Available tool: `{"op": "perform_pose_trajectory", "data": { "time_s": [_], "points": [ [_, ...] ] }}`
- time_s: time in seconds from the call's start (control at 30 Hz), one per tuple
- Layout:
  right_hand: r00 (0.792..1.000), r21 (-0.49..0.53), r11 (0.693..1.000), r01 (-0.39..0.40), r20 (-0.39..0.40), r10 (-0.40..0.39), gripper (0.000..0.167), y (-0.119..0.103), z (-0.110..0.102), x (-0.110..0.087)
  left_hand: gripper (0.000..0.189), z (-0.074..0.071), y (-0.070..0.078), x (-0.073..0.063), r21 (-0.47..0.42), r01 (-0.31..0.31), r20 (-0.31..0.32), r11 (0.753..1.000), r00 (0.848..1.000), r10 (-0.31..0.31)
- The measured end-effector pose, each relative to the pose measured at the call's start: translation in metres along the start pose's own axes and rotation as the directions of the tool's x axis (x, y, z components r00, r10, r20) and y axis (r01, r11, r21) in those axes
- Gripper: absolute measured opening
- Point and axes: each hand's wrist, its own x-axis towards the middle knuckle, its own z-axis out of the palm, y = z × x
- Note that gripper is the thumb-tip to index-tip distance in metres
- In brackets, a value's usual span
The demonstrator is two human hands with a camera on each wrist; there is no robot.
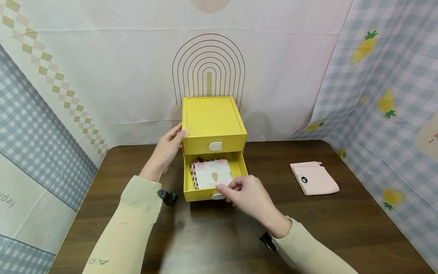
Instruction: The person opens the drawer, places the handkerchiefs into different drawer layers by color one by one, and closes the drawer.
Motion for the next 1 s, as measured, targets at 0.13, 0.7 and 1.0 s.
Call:
{"op": "perform_pose_trajectory", "data": {
  "time_s": [0.13, 0.7, 1.0],
  "points": [
    [0.999, 0.013, 1.0, -0.001, 0.051, 0.0, 0.04, 0.01, 0.009, -0.005, 0.064, 0.002, 0.012, -0.009, 0.007, 0.012, 0.006, 1.0, 1.0, -0.012],
    [0.992, 0.017, 0.998, -0.062, 0.107, 0.06, 0.047, 0.035, 0.03, -0.004, 0.065, 0.0, -0.002, 0.004, -0.001, 0.003, 0.0, 1.0, 1.0, -0.003],
    [0.992, 0.053, 0.995, -0.086, 0.102, 0.08, 0.053, 0.035, 0.034, -0.004, 0.067, 0.001, -0.001, 0.001, 0.008, -0.016, -0.016, 1.0, 1.0, 0.016]
  ]
}}
